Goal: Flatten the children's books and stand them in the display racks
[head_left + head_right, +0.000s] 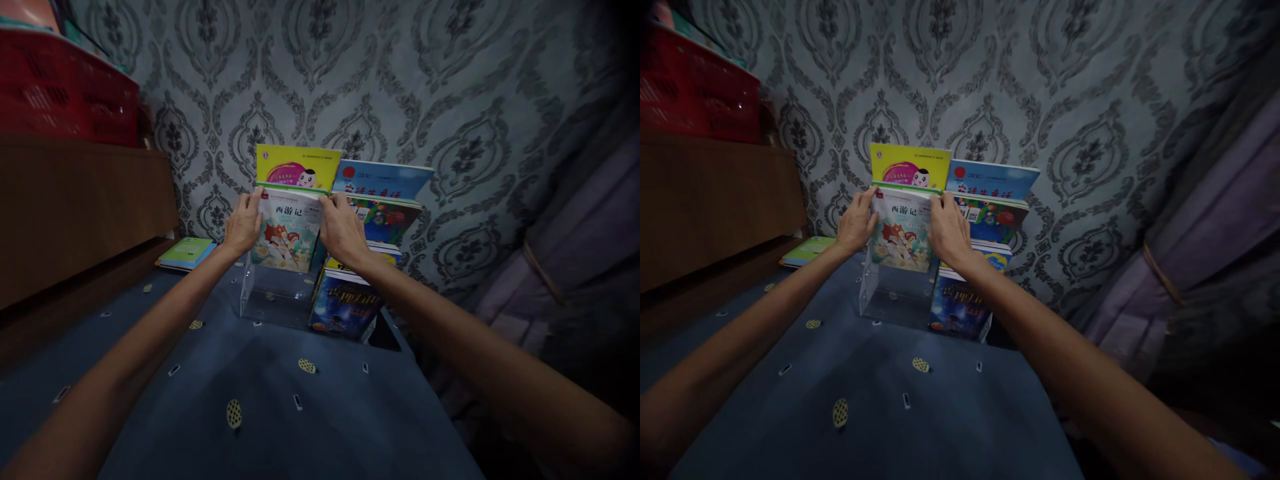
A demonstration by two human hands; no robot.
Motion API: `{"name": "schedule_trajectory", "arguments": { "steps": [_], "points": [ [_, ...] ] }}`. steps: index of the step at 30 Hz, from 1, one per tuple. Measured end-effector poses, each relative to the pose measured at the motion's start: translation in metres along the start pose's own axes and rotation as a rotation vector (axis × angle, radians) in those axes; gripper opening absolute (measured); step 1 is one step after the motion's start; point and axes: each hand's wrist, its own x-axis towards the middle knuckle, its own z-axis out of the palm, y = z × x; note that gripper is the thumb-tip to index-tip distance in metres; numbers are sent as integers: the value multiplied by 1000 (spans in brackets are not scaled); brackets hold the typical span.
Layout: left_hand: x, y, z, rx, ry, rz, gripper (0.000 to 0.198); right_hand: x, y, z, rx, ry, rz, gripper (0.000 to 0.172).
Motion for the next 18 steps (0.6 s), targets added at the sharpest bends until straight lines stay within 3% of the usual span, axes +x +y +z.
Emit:
{"name": "schedule_trajectory", "arguments": {
  "steps": [4,9,18],
  "points": [
    [2,-2,3,-27,21,8,61,3,1,-5,14,11,-5,35],
    [1,-2,-1,78,-62,2,60,-16,-9,-17,-1,69,-29,48],
    [-6,-7,-9,18,-106,17,62,-35,-3,-10,79,-121,-77,36]
  ]
}}
